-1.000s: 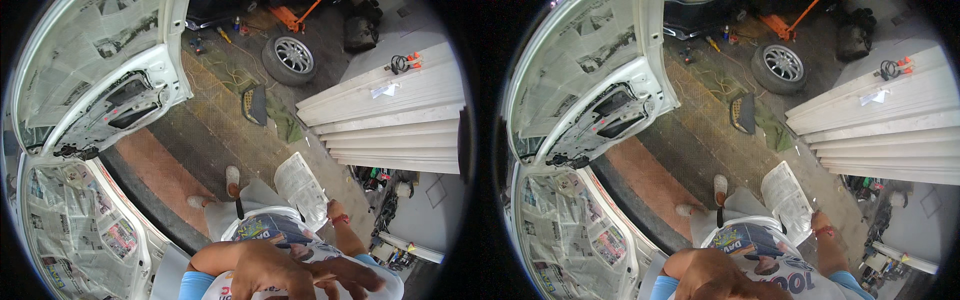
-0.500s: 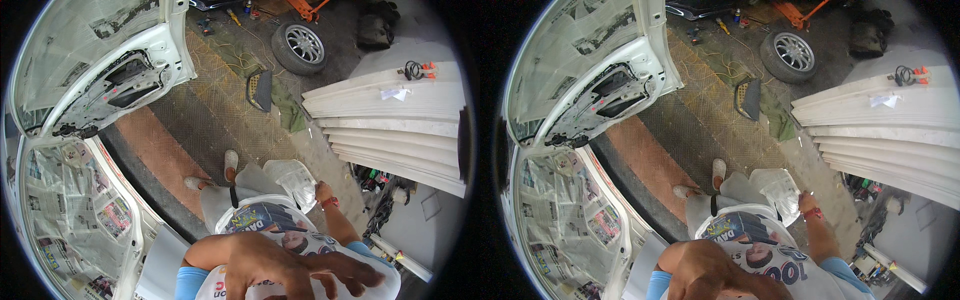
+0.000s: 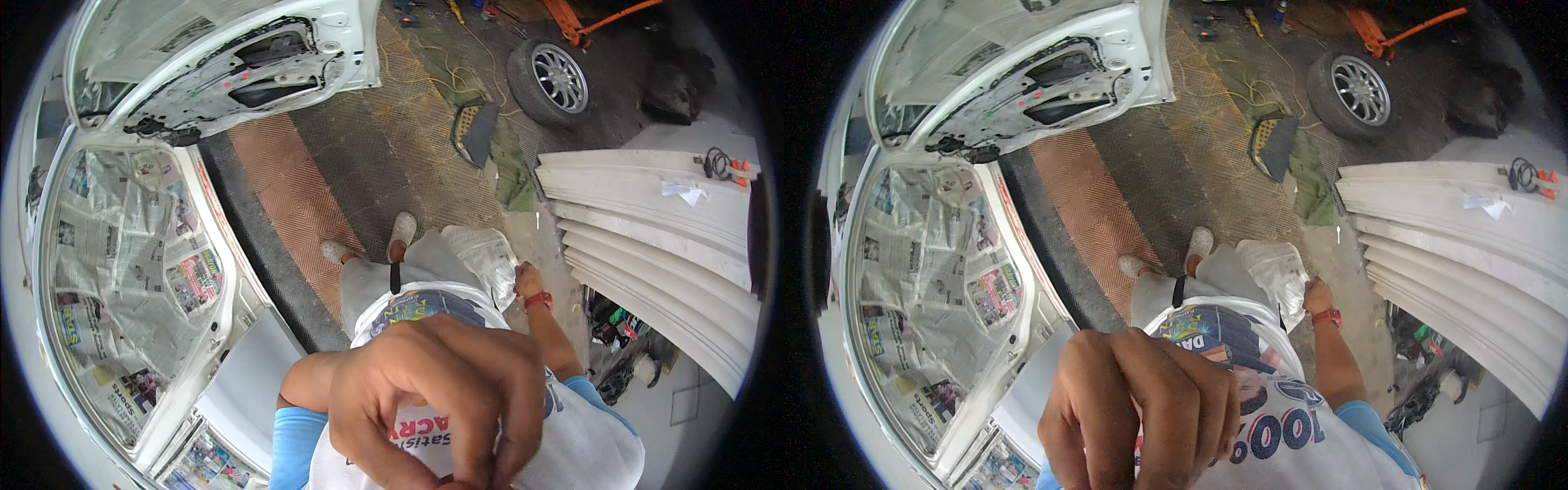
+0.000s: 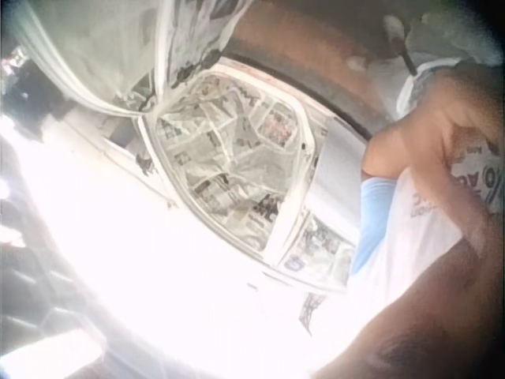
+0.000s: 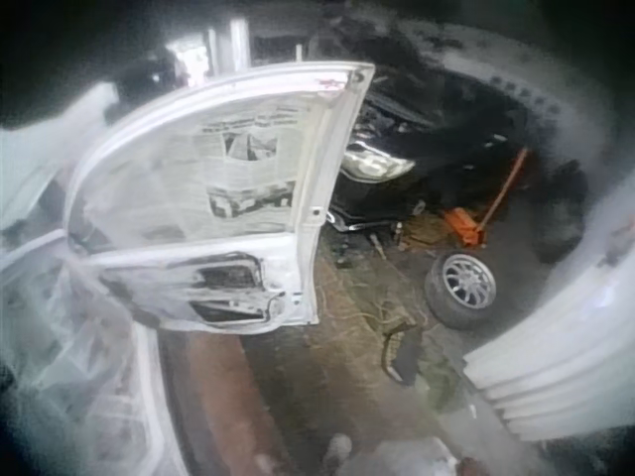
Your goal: The person tapes newspaper sheets onto the open hood and door of a white car using masking tape. They smooth the paper and apply tape along edges to secure the coverage.
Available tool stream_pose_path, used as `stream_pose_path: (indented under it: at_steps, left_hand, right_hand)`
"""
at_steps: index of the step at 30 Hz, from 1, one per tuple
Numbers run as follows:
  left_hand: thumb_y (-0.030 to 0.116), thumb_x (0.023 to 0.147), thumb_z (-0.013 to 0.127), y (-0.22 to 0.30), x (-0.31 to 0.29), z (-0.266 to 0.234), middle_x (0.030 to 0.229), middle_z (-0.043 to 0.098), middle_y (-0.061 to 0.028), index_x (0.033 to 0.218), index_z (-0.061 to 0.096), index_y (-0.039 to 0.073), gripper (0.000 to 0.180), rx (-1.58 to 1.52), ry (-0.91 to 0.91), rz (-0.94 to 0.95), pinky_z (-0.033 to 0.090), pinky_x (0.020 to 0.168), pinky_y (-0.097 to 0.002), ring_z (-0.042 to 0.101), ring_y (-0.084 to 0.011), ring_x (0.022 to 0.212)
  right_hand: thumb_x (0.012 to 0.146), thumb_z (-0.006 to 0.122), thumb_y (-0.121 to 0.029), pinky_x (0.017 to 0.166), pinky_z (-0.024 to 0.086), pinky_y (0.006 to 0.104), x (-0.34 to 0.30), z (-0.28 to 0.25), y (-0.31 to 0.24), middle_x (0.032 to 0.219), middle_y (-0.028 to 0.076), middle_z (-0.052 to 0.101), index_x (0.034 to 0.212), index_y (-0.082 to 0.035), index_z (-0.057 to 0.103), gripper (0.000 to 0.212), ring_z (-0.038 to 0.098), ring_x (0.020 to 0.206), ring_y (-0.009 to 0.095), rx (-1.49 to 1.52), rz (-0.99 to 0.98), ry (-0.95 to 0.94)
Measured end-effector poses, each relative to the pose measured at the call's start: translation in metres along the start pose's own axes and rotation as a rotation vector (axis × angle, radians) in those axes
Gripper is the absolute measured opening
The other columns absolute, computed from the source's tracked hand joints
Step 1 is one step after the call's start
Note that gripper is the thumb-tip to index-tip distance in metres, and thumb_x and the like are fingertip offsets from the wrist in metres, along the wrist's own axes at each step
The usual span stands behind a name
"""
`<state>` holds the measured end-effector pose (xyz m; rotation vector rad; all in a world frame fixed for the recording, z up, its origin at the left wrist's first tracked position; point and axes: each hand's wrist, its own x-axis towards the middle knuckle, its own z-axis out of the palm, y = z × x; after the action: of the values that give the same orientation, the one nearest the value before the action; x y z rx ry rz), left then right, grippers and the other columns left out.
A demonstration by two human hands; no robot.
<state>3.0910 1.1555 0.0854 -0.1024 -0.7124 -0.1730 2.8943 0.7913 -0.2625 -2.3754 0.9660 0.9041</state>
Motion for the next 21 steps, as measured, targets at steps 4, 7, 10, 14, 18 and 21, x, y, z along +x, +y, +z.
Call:
stream_pose_path:
  at_steps: [4, 7, 10, 14, 18, 21]
  left_hand:
    - [0.022, 0.09, 0.086, 0.005, -0.001, 0.027, 0.108, 0.071, -0.0186, 0.105, 0.076, -0.005, 0.033, -0.002, 0.11, -0.056, 0.058, 0.071, -0.0312, 0.07, -0.0212, 0.089]
    - [0.024, 0.089, 0.084, 0.013, -0.002, 0.053, 0.11, 0.069, -0.0203, 0.108, 0.073, -0.007, 0.038, -0.084, 0.243, -0.103, 0.057, 0.068, -0.0304, 0.068, -0.0188, 0.084]
    - [0.025, 0.089, 0.084, 0.003, -0.004, 0.06, 0.11, 0.066, -0.02, 0.107, 0.07, -0.007, 0.04, -0.085, 0.266, 0.067, 0.054, 0.063, -0.0274, 0.065, -0.0153, 0.078]
    - [0.023, 0.089, 0.083, 0.025, -0.013, 0.096, 0.107, 0.066, -0.0179, 0.104, 0.068, -0.005, 0.034, -0.131, 0.443, 0.035, 0.051, 0.061, -0.0254, 0.061, -0.0129, 0.072]
    - [0.022, 0.09, 0.083, 0.047, -0.018, 0.11, 0.103, 0.067, -0.0151, 0.1, 0.069, -0.002, 0.03, -0.036, 0.405, 0.097, 0.051, 0.062, -0.026, 0.06, -0.0123, 0.07]
    - [0.028, 0.09, 0.081, 0.091, -0.007, 0.108, 0.097, 0.068, -0.0125, 0.093, 0.07, 0.001, 0.029, 0.136, 0.245, 0.12, 0.053, 0.067, -0.0293, 0.061, -0.0131, 0.071]
  right_hand:
    - [0.11, 0.054, -0.027, 0.064, 0.064, 0.0471, 0.025, 0.01, 0.003, 0.068, 0.023, 0.073, 0.099, 0.003, 0.068, 0.035, 0.076, 0.056, 0.032, -0.008, -0.112, -0.002]
    - [0.11, 0.054, -0.026, 0.058, 0.062, 0.0459, 0.037, 0.02, -0.002, 0.067, 0.022, 0.073, 0.1, 0.004, 0.067, 0.034, 0.075, 0.054, 0.03, -0.171, -0.194, 0.081]
    - [0.109, 0.052, -0.03, 0.065, 0.064, 0.0478, 0.038, 0.019, -0.02, 0.068, 0.021, 0.074, 0.101, 0.002, 0.069, 0.037, 0.076, 0.057, 0.033, -0.076, -0.1, -0.037]
    - [0.109, 0.052, -0.031, 0.067, 0.064, 0.0483, 0.042, 0.032, -0.037, 0.066, 0.021, 0.074, 0.101, 0.002, 0.068, 0.037, 0.075, 0.056, 0.034, -0.106, -0.157, -0.026]
    - [0.109, 0.055, -0.03, 0.067, 0.063, 0.05, 0.034, 0.026, -0.076, 0.072, 0.023, 0.075, 0.102, 0.001, 0.069, 0.035, 0.076, 0.059, 0.037, -0.088, -0.191, 0.02]
    - [0.108, 0.056, -0.03, 0.068, 0.063, 0.0524, 0.057, 0.05, -0.055, 0.076, 0.024, 0.075, 0.104, 0.001, 0.07, 0.035, 0.077, 0.062, 0.039, -0.193, -0.393, 0.221]
